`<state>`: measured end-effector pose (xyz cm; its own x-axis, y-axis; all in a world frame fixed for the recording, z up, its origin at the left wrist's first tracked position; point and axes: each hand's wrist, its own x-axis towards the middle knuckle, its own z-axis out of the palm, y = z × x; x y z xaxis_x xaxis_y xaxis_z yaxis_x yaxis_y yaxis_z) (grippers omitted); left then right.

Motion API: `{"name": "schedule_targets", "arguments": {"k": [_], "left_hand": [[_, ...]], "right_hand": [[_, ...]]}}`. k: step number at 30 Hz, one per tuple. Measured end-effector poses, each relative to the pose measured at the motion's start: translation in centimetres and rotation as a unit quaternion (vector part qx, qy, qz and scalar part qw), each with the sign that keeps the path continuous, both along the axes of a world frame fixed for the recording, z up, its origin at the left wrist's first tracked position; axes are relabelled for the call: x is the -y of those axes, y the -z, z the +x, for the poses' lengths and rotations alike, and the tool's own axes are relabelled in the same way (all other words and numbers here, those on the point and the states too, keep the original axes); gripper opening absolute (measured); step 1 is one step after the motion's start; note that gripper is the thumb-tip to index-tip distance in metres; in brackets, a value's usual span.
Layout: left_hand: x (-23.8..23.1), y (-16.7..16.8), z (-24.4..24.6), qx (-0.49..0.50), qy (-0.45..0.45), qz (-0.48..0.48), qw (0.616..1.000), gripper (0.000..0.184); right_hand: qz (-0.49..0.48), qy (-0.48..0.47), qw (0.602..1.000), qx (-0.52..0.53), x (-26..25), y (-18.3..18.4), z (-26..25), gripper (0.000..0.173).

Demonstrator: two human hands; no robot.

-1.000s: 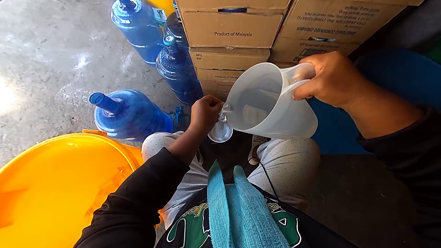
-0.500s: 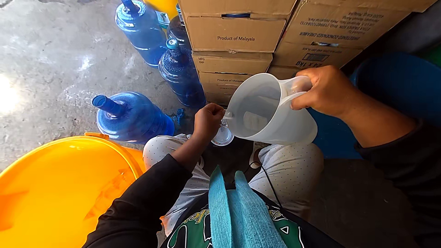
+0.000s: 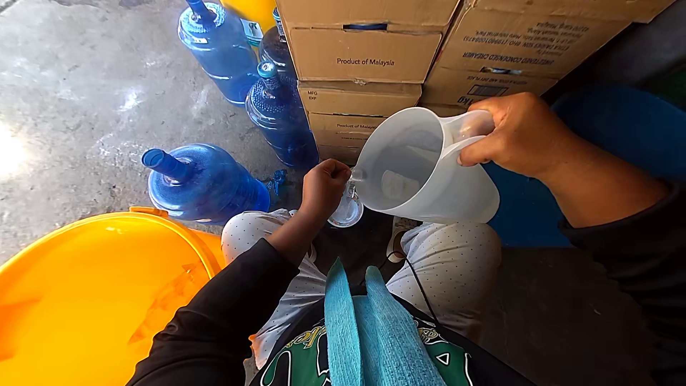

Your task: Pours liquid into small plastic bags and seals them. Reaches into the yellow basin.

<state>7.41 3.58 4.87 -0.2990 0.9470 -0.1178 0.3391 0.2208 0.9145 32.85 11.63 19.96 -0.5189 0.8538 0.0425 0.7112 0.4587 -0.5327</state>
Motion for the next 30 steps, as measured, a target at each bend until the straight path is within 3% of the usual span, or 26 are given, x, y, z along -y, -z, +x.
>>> {"name": "schedule_targets", "arguments": {"k": [30], "left_hand": [[-0.12, 0.46, -0.59, 0.03, -0.019, -0.015, 0.999, 0.01]], "right_hand": [[-0.017, 0.008, 1.0, 0.015, 0.03, -0.27, -0.78, 0.018]]}}
